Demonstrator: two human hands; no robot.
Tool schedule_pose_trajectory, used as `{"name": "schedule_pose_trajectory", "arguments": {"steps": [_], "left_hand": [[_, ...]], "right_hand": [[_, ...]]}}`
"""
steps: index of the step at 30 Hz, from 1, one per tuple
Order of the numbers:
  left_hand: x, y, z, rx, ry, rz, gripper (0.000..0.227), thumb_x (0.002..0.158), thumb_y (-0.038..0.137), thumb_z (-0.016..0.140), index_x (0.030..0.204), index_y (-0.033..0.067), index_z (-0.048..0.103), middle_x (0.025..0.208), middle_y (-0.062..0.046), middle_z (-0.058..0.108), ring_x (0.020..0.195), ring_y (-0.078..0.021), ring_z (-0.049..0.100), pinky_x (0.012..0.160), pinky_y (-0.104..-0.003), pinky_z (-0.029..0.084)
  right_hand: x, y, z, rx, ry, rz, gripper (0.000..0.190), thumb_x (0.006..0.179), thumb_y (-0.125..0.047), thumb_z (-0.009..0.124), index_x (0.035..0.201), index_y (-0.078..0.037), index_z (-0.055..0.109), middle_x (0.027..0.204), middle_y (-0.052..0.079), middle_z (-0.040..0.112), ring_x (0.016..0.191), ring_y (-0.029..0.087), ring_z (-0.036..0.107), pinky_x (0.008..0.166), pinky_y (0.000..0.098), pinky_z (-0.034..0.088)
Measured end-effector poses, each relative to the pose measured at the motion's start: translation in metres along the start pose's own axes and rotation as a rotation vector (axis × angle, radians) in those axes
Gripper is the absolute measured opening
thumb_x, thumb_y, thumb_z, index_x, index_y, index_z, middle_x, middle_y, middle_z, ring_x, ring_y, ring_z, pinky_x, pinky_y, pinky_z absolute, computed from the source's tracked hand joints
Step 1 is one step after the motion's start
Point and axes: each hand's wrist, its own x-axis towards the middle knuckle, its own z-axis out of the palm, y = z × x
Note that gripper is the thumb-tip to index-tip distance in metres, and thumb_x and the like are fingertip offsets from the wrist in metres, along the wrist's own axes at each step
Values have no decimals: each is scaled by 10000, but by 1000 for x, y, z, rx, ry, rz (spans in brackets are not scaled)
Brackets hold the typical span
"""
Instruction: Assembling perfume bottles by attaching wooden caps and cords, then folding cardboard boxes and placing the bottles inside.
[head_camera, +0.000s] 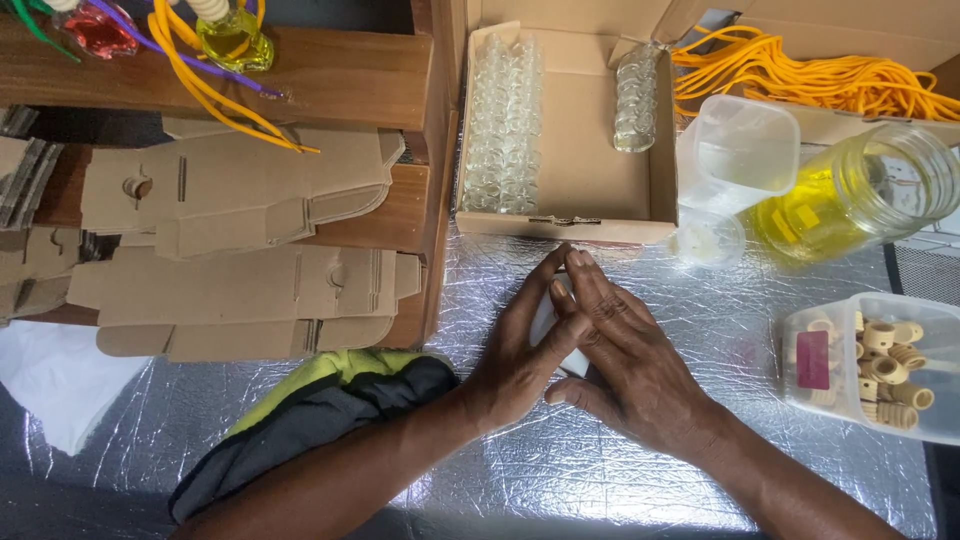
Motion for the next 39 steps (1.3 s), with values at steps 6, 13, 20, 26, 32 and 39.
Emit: {"name": "schedule_pose_trajectory", "arguments": {"steps": [6,13,20,26,32,39], "left_hand": [[-5,-7,3,-47,2,-10,711,1034,389,464,1612,10,293,1148,-154,634,842,-155,558,742,-302,478],[-2,-9,8,-51,-182,100,667,1063,293,337,1601,-77,200,1432,-273,486,1359,-378,467,1191,-518,322],[-5,-18,6,92,-135,141,609,1076,296,297,1549,-85,253,1291,-242,542,1208,-354,549,1080,-507,416],[-10,-42,-2,178,-86,131,559,1087,275,272,1511,-90,287,1213,-239,569,1157,-360,589,1025,-520,464],[-8,-39,-3,183,-66,72,536,1092,257,262,1505,-84,293,1252,-249,545,1245,-385,562,1072,-554,443],[-1,-2,4,176,-109,41,561,1099,255,277,1536,-96,247,1313,-313,504,1328,-445,502,1137,-627,372]], "right_hand": [[3,0,-18,426,288,176,771,964,-319,645,1550,25,280,1581,288,369,1490,417,429,1262,472,377],[14,-9,-24,329,477,251,337,979,-193,596,1216,4,733,1236,248,647,1129,413,715,860,451,615],[10,2,-24,200,435,202,310,965,-255,659,1170,-56,779,1058,187,699,893,337,718,721,407,579],[17,-8,-34,192,200,116,1010,593,-538,938,1356,45,624,1049,260,665,901,390,664,766,500,572],[19,-9,-36,163,96,157,1029,638,-442,950,1456,9,518,1170,246,639,1029,425,664,842,534,558],[3,3,-24,100,128,149,859,711,-334,928,1420,-3,575,1056,195,638,920,380,685,754,472,568]]}}
